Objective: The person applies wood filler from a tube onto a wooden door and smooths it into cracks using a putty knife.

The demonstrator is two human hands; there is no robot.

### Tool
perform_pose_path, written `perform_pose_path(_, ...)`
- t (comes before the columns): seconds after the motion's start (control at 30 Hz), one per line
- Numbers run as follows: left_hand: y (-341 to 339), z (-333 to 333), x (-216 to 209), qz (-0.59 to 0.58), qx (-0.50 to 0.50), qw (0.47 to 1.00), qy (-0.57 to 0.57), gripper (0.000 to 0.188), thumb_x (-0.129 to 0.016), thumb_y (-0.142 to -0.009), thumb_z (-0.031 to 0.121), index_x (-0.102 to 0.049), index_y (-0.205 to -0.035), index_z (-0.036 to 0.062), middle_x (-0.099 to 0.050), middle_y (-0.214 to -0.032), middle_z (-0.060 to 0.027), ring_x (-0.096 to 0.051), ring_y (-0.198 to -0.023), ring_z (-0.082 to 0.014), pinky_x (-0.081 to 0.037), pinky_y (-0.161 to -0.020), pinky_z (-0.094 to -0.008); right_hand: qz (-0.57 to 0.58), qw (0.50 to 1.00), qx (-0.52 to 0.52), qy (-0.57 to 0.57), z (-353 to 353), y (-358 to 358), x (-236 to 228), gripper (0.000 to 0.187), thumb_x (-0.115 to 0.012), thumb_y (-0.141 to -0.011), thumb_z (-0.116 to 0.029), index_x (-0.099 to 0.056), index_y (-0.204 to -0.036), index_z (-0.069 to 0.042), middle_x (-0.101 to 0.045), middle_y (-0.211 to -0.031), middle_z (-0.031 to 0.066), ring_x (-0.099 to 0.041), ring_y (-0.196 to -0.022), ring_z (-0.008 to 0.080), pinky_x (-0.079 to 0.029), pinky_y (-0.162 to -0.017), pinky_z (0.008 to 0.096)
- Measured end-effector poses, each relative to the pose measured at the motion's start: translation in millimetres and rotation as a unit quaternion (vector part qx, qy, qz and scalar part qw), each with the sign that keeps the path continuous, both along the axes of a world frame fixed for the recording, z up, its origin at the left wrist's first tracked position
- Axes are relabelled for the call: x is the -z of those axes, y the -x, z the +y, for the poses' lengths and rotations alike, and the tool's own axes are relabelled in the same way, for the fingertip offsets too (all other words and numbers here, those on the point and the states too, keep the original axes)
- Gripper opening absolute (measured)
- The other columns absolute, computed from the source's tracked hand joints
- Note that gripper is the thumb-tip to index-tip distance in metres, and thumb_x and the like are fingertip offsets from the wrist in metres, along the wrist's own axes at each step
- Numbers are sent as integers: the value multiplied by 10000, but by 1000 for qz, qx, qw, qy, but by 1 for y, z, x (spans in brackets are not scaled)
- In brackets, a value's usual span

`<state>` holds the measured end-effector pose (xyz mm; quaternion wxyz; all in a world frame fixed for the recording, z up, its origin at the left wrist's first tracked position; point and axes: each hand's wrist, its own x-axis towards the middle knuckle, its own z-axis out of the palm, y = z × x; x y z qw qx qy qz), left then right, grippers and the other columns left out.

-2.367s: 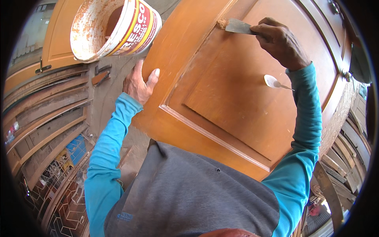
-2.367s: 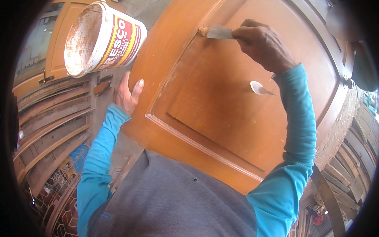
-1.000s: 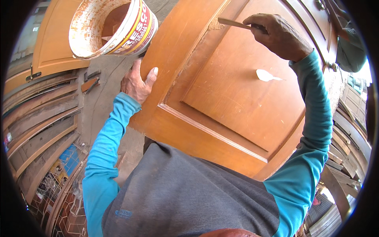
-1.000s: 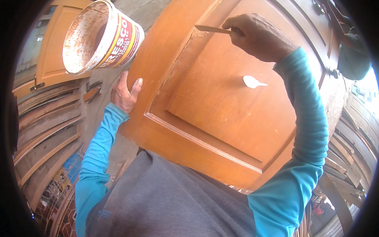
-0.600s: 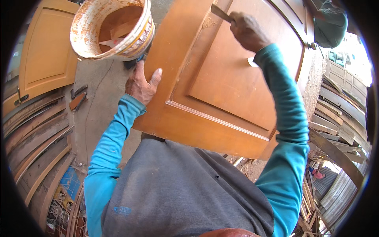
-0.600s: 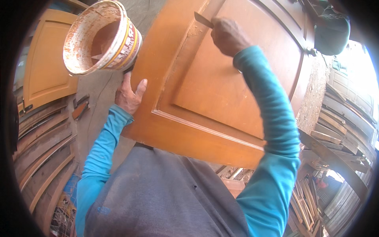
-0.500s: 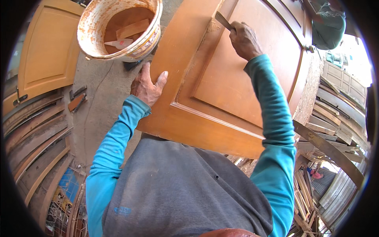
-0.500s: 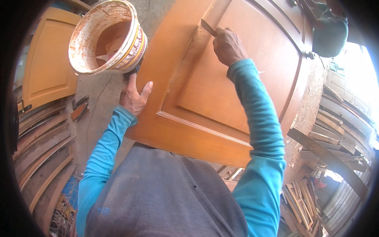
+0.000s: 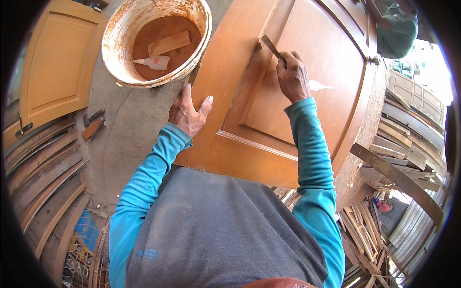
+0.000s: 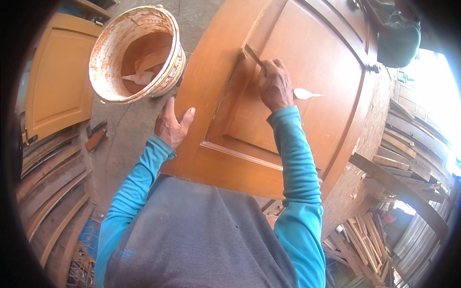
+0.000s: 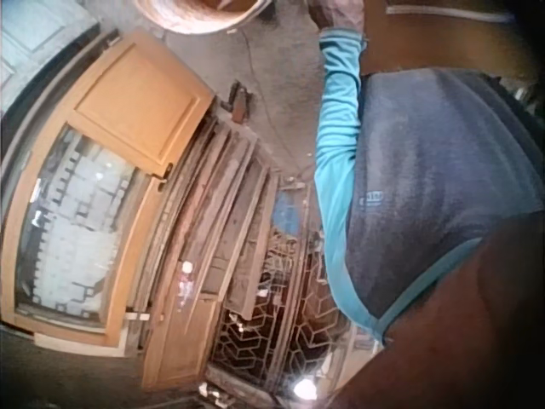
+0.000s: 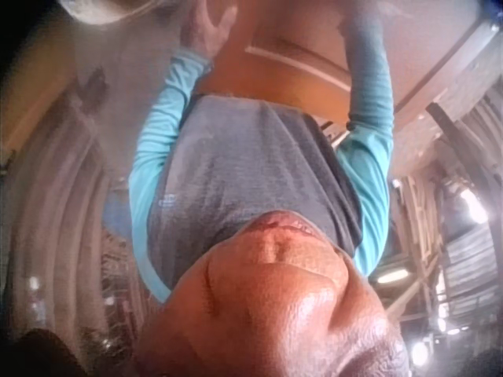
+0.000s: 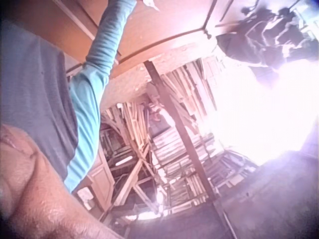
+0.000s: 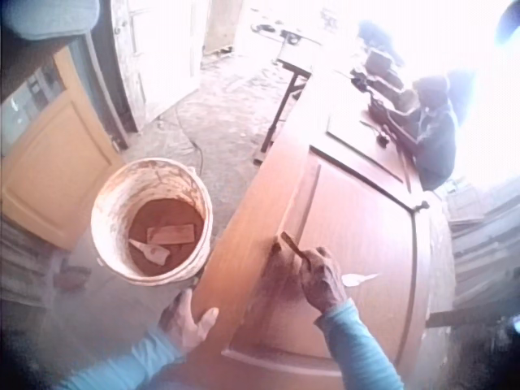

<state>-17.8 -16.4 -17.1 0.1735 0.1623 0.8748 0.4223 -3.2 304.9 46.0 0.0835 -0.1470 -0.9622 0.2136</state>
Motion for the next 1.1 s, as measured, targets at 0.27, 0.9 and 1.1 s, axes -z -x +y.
perform_pose_path(0.27, 3, 1, -10, -19, -1, 1000, -9, 576, -736, -985, 397, -535, -1283, -53, -688, -1173, -310, -684, -1075, -486, -553, -936, -539, -36, 999, -27, 2, -3, 0, -1, 136, -666, -956, -92, -713, -1055, -12, -662, -1053, 218, -662, -1005, 436, -540, -880, 501)
perform_pose_path(0.9, 3, 5, -15, 24, -9, 1000, -18, 547, -735, -992, 384, -542, -1261, -53, -696, -1154, -305, -689, -1048, -486, -557, -918, -533, 4, 999, -13, 51, 1, -1, 4, 182, -640, -947, -96, -750, -1061, -5, -682, -993, 209, -666, -993, 416, -537, -873, 502)
perform_pose_path(1.1, 3, 3, -13, 17, -11, 1000, -21, 575, -734, -990, 391, -539, -1268, -73, -688, -1160, -320, -683, -1065, -494, -553, -925, -539, -32, 998, -12, 58, -18, -20, -6, 183, -649, -957, -109, -747, -1083, -20, -689, -1000, 208, -679, -963, 430, -543, -855, 513)
